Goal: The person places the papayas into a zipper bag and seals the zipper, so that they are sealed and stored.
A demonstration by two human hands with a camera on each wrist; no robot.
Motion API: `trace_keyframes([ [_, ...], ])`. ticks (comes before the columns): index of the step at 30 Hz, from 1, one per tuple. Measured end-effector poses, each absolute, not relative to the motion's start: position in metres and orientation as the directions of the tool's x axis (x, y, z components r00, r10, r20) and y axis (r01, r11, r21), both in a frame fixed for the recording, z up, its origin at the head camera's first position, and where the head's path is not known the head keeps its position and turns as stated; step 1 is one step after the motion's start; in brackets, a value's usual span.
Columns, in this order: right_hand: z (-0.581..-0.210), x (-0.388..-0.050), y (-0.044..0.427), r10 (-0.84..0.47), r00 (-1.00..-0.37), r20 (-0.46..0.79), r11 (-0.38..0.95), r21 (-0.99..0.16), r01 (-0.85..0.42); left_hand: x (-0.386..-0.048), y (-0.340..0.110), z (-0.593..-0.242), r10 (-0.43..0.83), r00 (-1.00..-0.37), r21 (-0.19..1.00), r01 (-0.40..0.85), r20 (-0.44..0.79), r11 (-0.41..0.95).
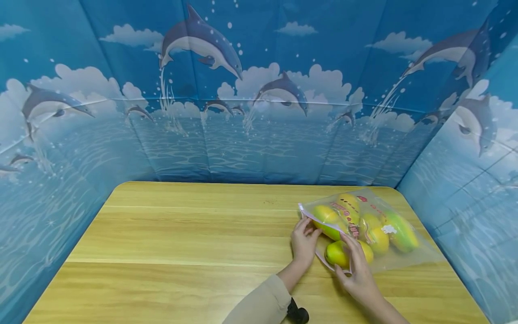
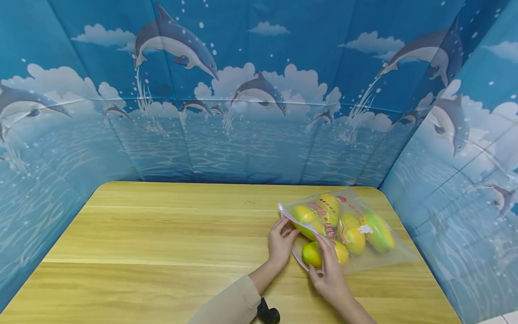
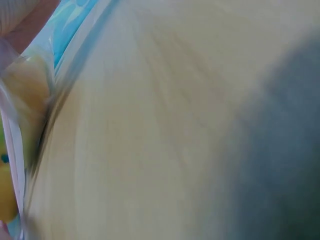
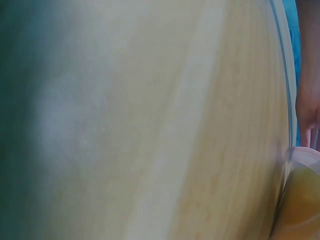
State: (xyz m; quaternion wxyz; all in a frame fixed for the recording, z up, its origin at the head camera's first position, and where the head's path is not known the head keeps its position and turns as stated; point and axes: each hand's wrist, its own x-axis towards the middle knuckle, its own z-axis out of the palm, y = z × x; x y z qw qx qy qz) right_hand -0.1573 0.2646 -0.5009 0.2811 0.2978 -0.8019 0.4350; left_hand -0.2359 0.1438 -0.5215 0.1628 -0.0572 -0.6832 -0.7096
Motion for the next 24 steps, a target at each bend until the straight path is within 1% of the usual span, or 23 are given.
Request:
trace_keyframes([
  [5, -0.501, -0.157, 0.265, -0.232, -0.664, 0.711, 0.450, -0.527, -0.721, -0.244, 0.135, -0.523, -0.291, -0.894, 0.929, 0.369, 0.342, -0.040],
  [7, -0.501, -0.157, 0.264, -0.231, -0.666, 0.710, 0.454, -0.527, -0.719, -0.250, 0.132, -0.521, -0.308, -0.898, 0.935, 0.349, 0.314, -0.064],
  [11, -0.501, -0.157, 0.264, -0.225, -0.678, 0.700, 0.462, -0.535, -0.707, -0.260, 0.125, -0.514, -0.259, -0.945, 0.967, 0.231, 0.198, -0.104],
  [15, -0.501, -0.157, 0.264, -0.223, -0.683, 0.696, 0.473, -0.535, -0.700, -0.266, 0.121, -0.509, -0.174, -0.980, 0.986, 0.114, 0.092, -0.123],
  [18, -0.501, -0.157, 0.265, -0.224, -0.685, 0.693, 0.476, -0.536, -0.698, -0.269, 0.120, -0.507, -0.133, -0.990, 0.990, 0.061, 0.044, -0.131],
  [21, -0.501, -0.157, 0.264, -0.227, -0.665, 0.711, 0.483, -0.511, -0.711, -0.271, 0.121, -0.506, -0.122, -0.992, 0.991, 0.028, 0.012, -0.129],
  [24, -0.491, -0.155, 0.259, -0.232, -0.646, 0.727, 0.488, -0.488, -0.724, -0.272, 0.121, -0.506, -0.119, -0.993, 0.991, 0.002, -0.014, -0.133],
])
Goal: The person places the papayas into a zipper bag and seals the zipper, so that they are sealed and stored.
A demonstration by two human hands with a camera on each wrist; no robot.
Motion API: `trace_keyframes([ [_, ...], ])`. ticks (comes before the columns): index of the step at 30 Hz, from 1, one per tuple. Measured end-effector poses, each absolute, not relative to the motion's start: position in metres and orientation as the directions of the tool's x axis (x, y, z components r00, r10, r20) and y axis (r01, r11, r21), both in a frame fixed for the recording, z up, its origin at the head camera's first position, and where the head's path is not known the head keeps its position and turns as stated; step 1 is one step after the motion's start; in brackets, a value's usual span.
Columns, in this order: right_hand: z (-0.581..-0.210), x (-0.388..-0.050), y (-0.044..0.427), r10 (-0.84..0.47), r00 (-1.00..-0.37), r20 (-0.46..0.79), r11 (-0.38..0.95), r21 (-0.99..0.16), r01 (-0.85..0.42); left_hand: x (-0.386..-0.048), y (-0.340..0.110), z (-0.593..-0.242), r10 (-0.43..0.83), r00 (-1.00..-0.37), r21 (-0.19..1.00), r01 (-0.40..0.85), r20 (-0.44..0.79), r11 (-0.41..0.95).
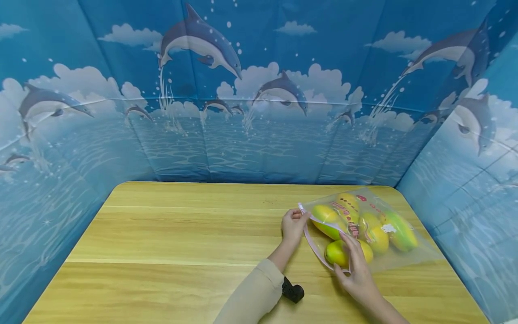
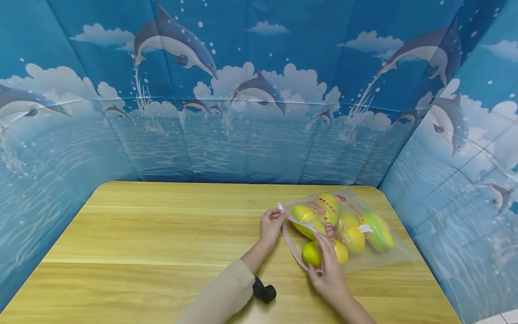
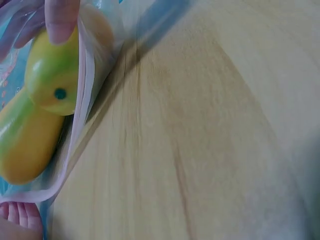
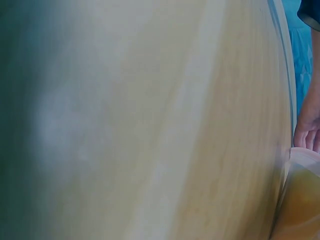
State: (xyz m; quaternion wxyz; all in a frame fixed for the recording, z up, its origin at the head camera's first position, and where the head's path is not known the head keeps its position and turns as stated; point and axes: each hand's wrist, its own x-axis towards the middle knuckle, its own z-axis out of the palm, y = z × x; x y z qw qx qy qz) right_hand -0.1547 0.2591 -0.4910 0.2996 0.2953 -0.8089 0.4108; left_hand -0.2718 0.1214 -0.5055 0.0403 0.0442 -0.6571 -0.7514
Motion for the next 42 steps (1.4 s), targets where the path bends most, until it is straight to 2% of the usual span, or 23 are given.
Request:
trace_keyframes([
  [6, -0.478, -0.150, 0.252, -0.247, -0.636, 0.732, 0.498, -0.467, -0.731, -0.275, 0.123, -0.508, -0.097, -0.995, 0.986, 0.009, -0.008, -0.166],
  [15, -0.500, -0.154, 0.264, -0.236, -0.731, 0.640, 0.590, -0.503, -0.631, -0.280, 0.126, -0.510, -0.056, -0.995, 0.957, -0.063, -0.082, -0.284],
  [19, -0.498, -0.153, 0.263, -0.235, -0.718, 0.655, 0.546, -0.523, -0.655, -0.280, 0.125, -0.509, -0.033, -0.994, 0.944, -0.090, -0.105, -0.316],
  [23, -0.489, -0.159, 0.264, -0.203, -0.671, 0.713, 0.458, -0.537, -0.709, -0.280, 0.122, -0.509, -0.015, -0.995, 0.945, -0.086, -0.096, -0.317],
  [26, -0.473, -0.169, 0.269, -0.169, -0.679, 0.714, 0.462, -0.551, -0.695, -0.282, 0.120, -0.510, -0.007, -0.996, 0.944, -0.087, -0.094, -0.320],
  [29, -0.448, -0.180, 0.275, -0.177, -0.735, 0.655, 0.521, -0.571, -0.635, -0.283, 0.118, -0.512, 0.000, -0.996, 0.946, -0.081, -0.085, -0.315],
  [32, -0.423, -0.193, 0.280, -0.233, -0.809, 0.539, 0.595, -0.579, -0.557, -0.284, 0.117, -0.514, 0.005, -0.997, 0.948, -0.079, -0.081, -0.309],
  [34, -0.411, -0.204, 0.283, -0.287, -0.838, 0.465, 0.632, -0.565, -0.530, -0.284, 0.116, -0.514, 0.007, -0.996, 0.945, -0.088, -0.091, -0.314],
  [36, -0.401, -0.217, 0.284, -0.348, -0.848, 0.400, 0.638, -0.562, -0.527, -0.284, 0.115, -0.515, 0.009, -0.996, 0.946, -0.085, -0.087, -0.313],
  [42, -0.390, -0.254, 0.278, -0.502, -0.823, 0.267, 0.584, -0.597, -0.550, -0.283, 0.112, -0.514, 0.017, -0.996, 0.947, -0.092, -0.091, -0.308],
])
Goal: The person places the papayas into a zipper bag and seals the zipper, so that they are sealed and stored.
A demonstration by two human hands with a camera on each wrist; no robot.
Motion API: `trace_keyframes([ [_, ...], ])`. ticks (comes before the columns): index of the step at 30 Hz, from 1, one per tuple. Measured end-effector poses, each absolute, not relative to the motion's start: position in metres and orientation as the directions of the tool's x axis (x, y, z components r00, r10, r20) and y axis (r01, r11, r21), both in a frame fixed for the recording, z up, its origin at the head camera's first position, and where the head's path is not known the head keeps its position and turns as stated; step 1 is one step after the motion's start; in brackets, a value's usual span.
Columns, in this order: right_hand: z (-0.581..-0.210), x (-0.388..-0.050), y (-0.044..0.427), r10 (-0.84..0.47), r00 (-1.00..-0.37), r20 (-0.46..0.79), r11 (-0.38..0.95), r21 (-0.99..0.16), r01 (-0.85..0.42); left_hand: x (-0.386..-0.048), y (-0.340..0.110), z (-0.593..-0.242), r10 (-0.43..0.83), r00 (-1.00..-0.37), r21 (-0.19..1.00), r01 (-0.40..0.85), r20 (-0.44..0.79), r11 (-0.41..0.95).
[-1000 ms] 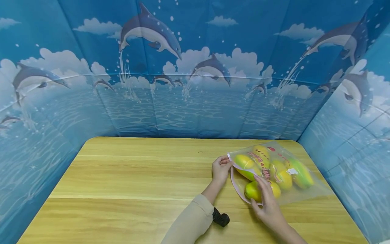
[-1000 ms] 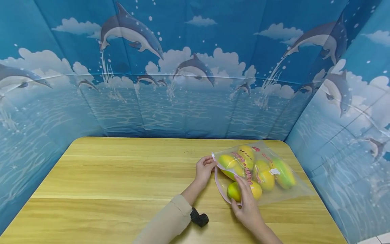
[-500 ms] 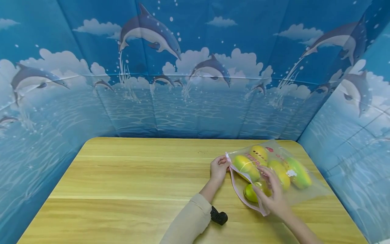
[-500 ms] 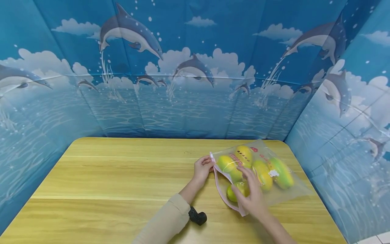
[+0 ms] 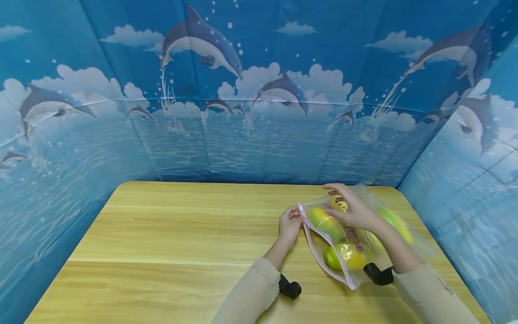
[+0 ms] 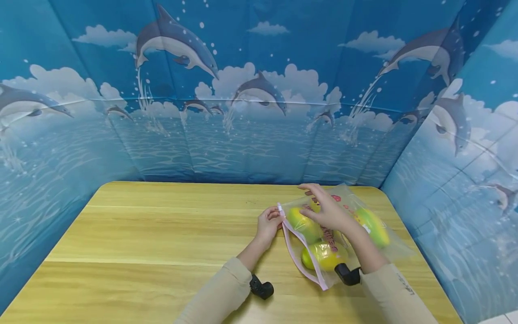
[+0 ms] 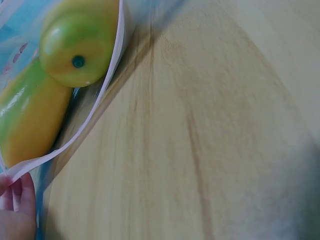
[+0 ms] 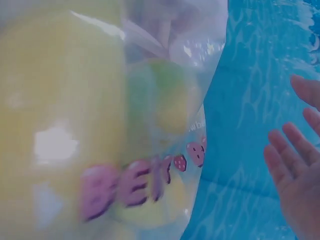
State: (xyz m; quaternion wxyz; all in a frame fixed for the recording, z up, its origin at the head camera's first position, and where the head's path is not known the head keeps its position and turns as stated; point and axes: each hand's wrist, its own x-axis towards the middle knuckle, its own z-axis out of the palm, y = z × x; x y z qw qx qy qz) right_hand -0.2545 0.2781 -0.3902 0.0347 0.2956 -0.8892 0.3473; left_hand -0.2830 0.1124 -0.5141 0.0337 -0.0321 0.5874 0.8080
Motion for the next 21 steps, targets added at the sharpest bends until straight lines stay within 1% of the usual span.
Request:
trace_keyframes([
  [5, -0.393, -0.282, 0.272, -0.558, -0.820, 0.126, 0.562, -0.670, -0.485, -0.283, 0.112, -0.515, 0.019, -0.997, 0.950, -0.077, -0.075, -0.304],
  [10, -0.402, -0.301, 0.268, -0.588, -0.809, 0.022, 0.582, -0.683, -0.441, -0.282, 0.112, -0.515, 0.020, -0.999, 0.954, -0.049, -0.045, -0.296],
  [18, -0.416, -0.322, 0.259, -0.641, -0.766, -0.035, 0.572, -0.688, -0.447, -0.282, 0.108, -0.514, 0.050, -0.998, 0.966, 0.017, 0.031, -0.259],
  [21, -0.423, -0.327, 0.257, -0.646, -0.762, -0.042, 0.563, -0.700, -0.439, -0.282, 0.108, -0.514, 0.057, -0.997, 0.968, 0.037, 0.052, -0.248],
])
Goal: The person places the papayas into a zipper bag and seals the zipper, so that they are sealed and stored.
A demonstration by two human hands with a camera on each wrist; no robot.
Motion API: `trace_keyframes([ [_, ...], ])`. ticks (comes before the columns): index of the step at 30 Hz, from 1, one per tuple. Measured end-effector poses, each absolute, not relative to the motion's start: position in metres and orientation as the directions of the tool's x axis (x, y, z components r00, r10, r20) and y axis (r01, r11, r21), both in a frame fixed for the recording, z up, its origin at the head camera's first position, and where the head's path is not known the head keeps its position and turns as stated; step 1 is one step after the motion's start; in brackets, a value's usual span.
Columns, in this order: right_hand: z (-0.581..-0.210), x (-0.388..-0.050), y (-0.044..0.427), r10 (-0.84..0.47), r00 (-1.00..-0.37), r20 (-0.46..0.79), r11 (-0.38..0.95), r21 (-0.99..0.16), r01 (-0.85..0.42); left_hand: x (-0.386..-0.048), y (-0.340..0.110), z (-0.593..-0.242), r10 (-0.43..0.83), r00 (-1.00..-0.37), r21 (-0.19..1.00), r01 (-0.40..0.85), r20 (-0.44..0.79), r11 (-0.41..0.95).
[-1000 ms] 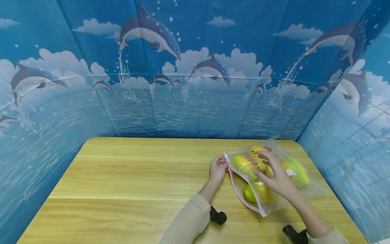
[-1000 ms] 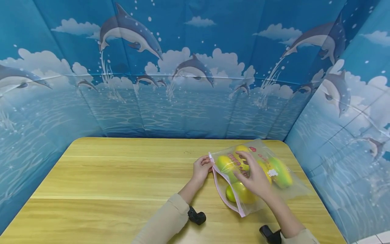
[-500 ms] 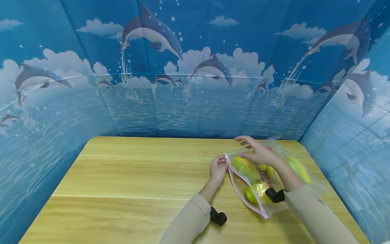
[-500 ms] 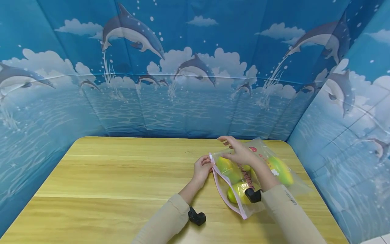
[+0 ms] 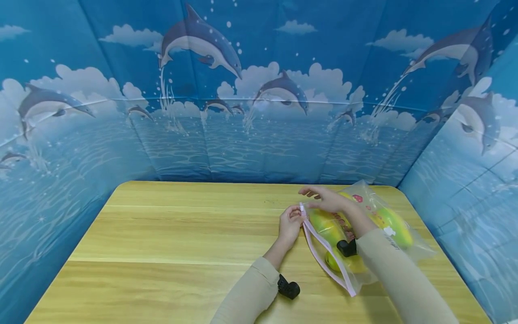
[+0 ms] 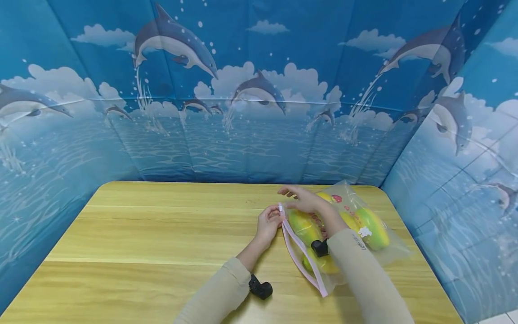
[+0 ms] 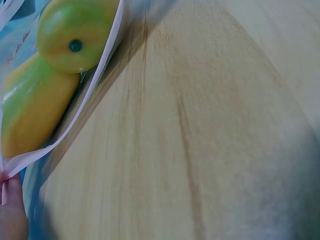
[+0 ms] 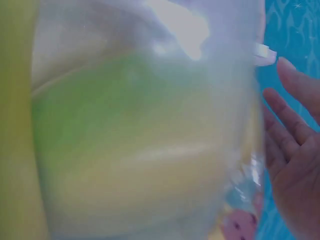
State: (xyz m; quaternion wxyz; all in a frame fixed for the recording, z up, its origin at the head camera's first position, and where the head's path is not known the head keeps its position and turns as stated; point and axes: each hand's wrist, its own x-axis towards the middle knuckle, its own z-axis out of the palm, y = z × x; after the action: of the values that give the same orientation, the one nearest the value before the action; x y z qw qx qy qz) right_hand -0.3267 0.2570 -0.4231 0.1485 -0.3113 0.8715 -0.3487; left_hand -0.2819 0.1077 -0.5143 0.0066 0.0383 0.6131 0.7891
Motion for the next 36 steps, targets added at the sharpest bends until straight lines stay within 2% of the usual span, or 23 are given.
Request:
trace_keyframes([
  [14, -0.438, -0.329, 0.253, -0.594, -0.805, -0.013, 0.595, -0.680, -0.428, -0.283, 0.106, -0.518, 0.054, -0.997, 0.969, 0.031, 0.046, -0.247],
  [26, -0.437, -0.326, 0.250, -0.615, -0.789, -0.011, 0.604, -0.649, -0.462, -0.284, 0.106, -0.522, 0.041, -0.998, 0.969, 0.045, 0.056, -0.242],
  [36, -0.438, -0.325, 0.249, -0.595, -0.804, -0.017, 0.621, -0.645, -0.445, -0.282, 0.105, -0.518, 0.031, -0.999, 0.966, 0.029, 0.038, -0.257],
])
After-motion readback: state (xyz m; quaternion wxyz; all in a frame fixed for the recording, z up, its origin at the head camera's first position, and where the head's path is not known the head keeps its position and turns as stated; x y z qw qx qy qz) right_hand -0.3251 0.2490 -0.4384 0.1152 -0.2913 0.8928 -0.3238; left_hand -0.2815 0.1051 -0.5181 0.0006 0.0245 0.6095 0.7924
